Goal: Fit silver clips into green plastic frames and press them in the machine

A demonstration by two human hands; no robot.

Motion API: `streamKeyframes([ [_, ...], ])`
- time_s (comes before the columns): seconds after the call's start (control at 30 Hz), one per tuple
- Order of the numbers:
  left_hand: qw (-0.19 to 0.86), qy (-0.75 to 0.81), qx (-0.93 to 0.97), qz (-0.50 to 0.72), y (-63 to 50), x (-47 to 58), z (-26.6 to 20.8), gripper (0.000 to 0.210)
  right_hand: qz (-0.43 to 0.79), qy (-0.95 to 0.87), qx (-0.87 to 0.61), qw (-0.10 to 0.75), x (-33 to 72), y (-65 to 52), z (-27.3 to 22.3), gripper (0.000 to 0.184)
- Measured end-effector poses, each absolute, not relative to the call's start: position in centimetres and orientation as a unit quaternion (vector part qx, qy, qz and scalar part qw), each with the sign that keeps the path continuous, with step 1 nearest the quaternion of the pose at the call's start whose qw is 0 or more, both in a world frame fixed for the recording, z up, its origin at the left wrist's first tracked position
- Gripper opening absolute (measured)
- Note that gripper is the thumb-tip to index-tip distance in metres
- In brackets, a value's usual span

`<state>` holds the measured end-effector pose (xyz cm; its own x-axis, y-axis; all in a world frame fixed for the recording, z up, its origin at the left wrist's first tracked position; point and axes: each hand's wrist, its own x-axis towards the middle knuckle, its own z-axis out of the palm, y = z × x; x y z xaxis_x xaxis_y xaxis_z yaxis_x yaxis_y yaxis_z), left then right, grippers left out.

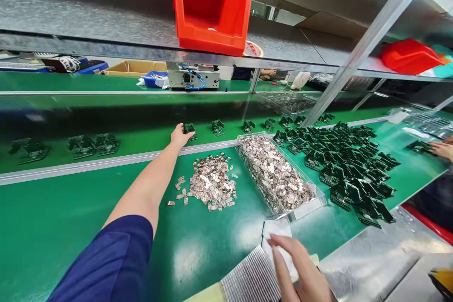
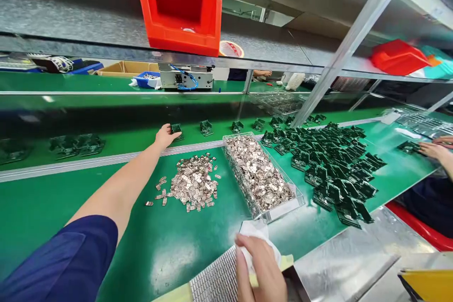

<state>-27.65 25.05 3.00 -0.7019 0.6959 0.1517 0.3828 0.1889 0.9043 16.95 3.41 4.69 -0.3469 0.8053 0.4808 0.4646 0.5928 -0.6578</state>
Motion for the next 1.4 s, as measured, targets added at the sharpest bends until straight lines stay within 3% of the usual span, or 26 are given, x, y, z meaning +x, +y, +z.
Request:
streamKeyframes([
  [0.1,0.144,0.744,0.373,0.536,23.0,-28.2,1.1,0.074,0.191,-0.836,-0.385,0.341,9.2,9.8,6.0,0.029],
  [0.2,0.106,0.747,0.384,0.532,16.9,-30.6,-0.3,0.056,0.072,-0.858,-0.475,0.183,3.6,17.0,6.0,0.032],
  [0.37,-0.010,0.811,0.300,0.502,4.8,-37.6,-0.8,0.024,0.046,-0.838,-0.522,0.152,-1.1,25.0,3.5,0.031],
  [0.43,-0.051,0.829,0.262,0.491,2.4,-40.2,-0.4,0.030,0.046,-0.833,-0.534,0.141,-1.5,26.3,2.5,0.028],
  [0.67,-0.065,0.845,0.305,0.434,5.0,-44.2,0.2,0.082,0.064,-0.809,-0.574,0.107,-0.9,27.3,1.2,0.020],
  [0.83,-0.057,0.852,0.326,0.406,6.9,-43.0,0.6,0.073,0.081,-0.804,-0.579,0.111,-1.1,27.2,1.0,0.022],
  [1.13,-0.021,0.856,0.322,0.404,7.4,-42.3,0.8,0.110,0.104,-0.808,-0.567,0.125,-1.1,27.3,1.2,0.023],
  [1.4,0.054,0.853,0.296,0.427,8.4,-43.8,1.2,0.107,0.190,-0.789,-0.568,0.134,-0.9,30.3,0.4,0.020],
])
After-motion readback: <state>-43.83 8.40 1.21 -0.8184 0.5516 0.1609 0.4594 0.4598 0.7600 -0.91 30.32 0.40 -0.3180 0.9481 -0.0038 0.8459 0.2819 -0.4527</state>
